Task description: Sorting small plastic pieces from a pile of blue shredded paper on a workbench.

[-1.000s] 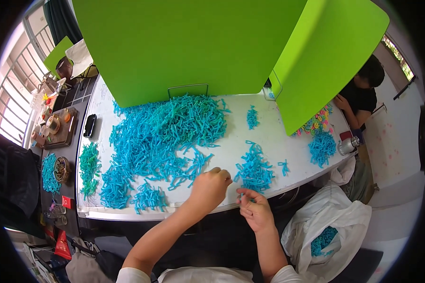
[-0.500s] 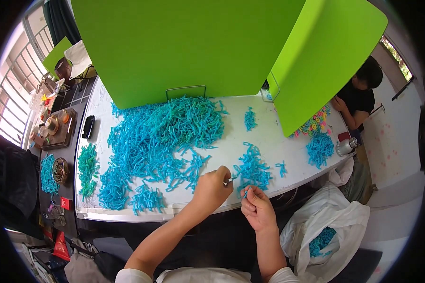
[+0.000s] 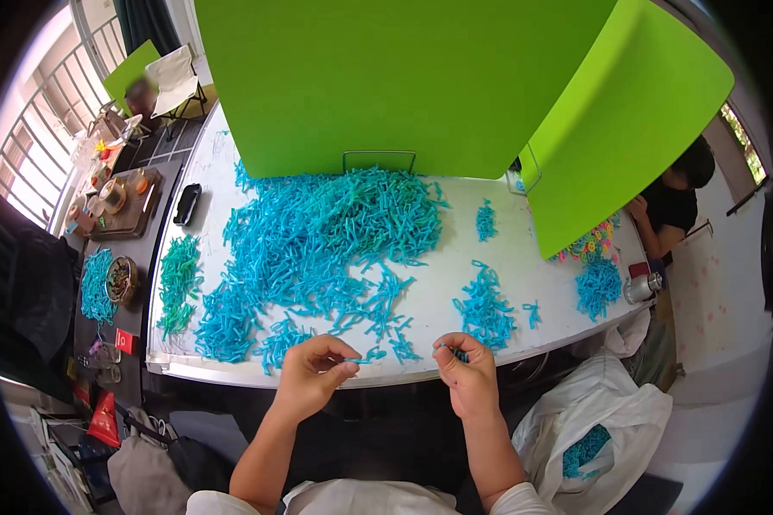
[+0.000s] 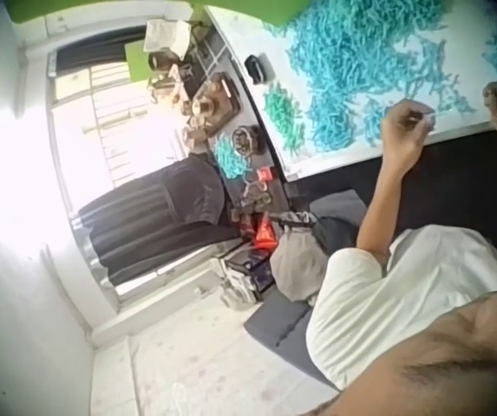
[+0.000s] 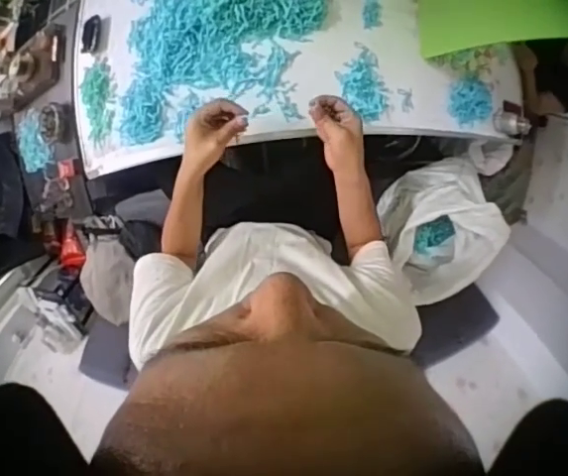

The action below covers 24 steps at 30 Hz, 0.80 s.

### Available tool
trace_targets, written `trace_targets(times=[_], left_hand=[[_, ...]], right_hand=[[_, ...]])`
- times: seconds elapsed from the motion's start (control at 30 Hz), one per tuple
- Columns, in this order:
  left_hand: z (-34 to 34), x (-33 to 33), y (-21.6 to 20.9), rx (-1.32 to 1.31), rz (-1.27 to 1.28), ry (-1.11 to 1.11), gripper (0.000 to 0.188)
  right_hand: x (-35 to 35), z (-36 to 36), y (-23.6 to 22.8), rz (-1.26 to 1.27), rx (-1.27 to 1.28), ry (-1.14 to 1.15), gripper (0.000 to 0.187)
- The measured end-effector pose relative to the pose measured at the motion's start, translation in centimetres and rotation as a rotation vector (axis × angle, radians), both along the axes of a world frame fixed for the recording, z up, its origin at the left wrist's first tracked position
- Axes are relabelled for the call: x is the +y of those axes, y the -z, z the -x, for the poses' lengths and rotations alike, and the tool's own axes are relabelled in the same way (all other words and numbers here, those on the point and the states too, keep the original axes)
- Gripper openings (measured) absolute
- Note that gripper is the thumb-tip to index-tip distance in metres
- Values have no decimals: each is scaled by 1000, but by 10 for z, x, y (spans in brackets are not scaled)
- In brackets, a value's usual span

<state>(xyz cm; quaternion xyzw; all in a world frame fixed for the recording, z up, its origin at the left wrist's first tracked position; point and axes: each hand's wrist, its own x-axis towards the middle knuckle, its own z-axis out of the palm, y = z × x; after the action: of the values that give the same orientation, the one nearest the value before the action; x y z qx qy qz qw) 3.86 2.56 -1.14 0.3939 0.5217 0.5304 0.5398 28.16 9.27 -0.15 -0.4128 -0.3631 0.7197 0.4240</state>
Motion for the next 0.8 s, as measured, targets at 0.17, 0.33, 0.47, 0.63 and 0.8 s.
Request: trace_targets(times=[0.17,0.33,0.47,0.63,0.8], left_hand=[[10,-21,12,-115,-4,-10,11],[8,-31,14,-73,-18,14,11],[7,-32,12,13,-50,62,9],[0,-34,15,-32,-43,92,7],[-7,-34,15,-84,-16,160,8]], right_hand=[[10,12,-1,20,4,45,14],[8,13,-2,176,102,-23,15],[6,10,5,145,233,-36,17],[-3,16,13,103,95,14,14],[-22,30,24,35,-35,59,22]])
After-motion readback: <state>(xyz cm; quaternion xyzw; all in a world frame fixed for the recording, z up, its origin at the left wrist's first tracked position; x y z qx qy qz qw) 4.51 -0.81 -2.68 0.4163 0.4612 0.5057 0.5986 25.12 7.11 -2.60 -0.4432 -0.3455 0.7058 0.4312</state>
